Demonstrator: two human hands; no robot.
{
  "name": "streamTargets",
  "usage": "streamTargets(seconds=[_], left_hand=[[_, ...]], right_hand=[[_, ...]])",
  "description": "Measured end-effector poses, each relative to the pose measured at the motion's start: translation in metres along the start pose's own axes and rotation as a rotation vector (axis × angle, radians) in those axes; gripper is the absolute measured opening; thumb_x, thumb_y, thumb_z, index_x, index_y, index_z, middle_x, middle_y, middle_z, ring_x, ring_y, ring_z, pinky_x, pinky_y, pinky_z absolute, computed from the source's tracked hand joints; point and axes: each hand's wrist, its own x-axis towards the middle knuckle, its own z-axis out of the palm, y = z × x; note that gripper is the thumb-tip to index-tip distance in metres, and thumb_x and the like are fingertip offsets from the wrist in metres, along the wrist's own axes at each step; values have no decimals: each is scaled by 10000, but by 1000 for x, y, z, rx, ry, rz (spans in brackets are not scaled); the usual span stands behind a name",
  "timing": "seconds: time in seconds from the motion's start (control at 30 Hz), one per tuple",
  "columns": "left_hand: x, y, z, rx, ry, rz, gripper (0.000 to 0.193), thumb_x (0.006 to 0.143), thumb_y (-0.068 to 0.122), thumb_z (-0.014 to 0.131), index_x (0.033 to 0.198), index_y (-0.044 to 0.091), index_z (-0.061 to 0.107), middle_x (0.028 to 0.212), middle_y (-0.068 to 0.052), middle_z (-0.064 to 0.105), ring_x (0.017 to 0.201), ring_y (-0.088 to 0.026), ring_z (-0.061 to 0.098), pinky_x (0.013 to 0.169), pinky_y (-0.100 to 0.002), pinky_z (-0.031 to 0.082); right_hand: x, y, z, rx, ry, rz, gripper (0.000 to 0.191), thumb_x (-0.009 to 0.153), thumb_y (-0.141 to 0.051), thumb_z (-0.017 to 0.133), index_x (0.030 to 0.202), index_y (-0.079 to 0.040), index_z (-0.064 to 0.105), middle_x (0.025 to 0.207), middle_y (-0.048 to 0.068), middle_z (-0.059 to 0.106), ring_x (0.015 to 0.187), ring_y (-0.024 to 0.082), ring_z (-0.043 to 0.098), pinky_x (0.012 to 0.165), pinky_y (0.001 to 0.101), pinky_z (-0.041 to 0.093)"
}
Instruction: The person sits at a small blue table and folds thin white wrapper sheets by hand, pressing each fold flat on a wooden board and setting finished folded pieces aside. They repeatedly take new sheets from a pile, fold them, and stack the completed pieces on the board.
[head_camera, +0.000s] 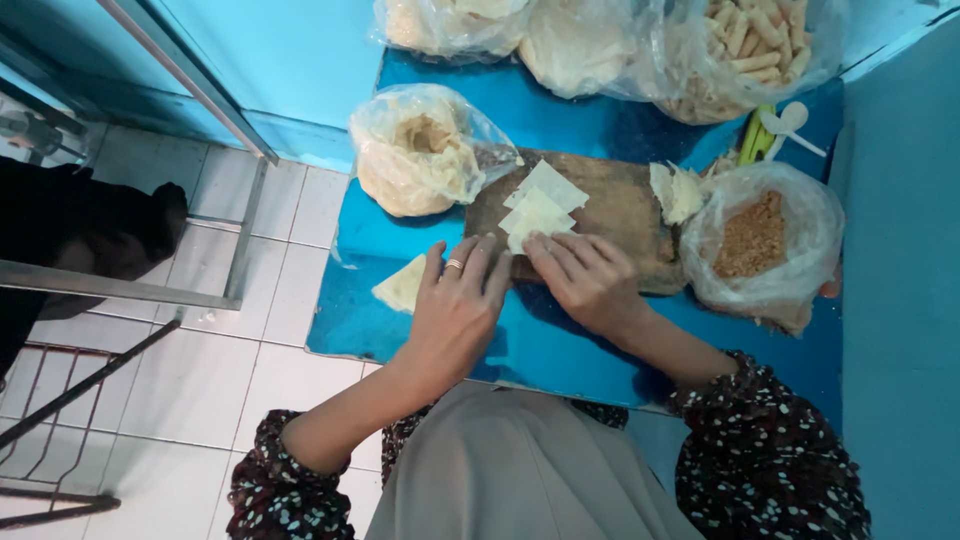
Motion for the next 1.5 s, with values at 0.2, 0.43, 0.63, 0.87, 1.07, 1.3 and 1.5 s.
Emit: streamTargets(seconds=[0.2,0.43,0.63,0.87,1.07,1.3,1.5], left_hand=[[8,2,3,24,43,23,426,866,123,596,1257,-36,650,1346,-187,606,1264,-323,571,1075,-555,432],[24,9,11,135,51,130,452,880,147,571,1244,-109,654,1344,-262,591,1283,-347,563,1091,-462,457],[40,32,40,319,5,247,504,886,256,584,1193,-131,684,1257,-308,628,1199,-407,599,1030,-444,478],[30,18,69,174,34,340,654,947,508,607,1117,-117,696,1162,-312,657,1123,-446,614,988,-536,492],[25,17,86,-11,165,300,640,910,541,638,1155,-45,718,1111,-239,670,1107,-422,619,998,-568,500],[28,14,81,44,110,329,669,914,575,639,1056,-74,715,1106,-278,662,1113,-453,602,960,-527,511],[28,17,77,78,133,325,684,900,589,632,1030,-77,720,1109,-285,652,1113,-459,591,946,-556,511]], right_hand=[[8,-3,-3,130,-9,133,197,889,-139,740,1075,-82,705,1107,33,754,1006,208,718,840,354,553],[0,6,7,646,-141,723,172,895,-25,707,1055,-82,734,1032,42,769,831,149,724,724,293,559],[-7,50,28,1392,-44,1044,188,995,20,603,1153,-68,657,1141,40,716,983,96,649,914,285,542],[47,39,9,452,-186,328,485,840,40,655,1270,-174,723,1194,134,585,1036,292,613,850,391,518],[99,26,20,148,-253,2,548,807,-100,666,1352,-141,707,1217,152,510,1079,331,499,845,466,410],[102,40,41,369,-359,75,324,789,-60,699,1077,-179,786,1141,108,489,1138,329,486,856,457,394],[101,47,55,690,-466,134,396,646,57,674,921,-200,796,1126,106,493,1125,330,485,877,436,421]])
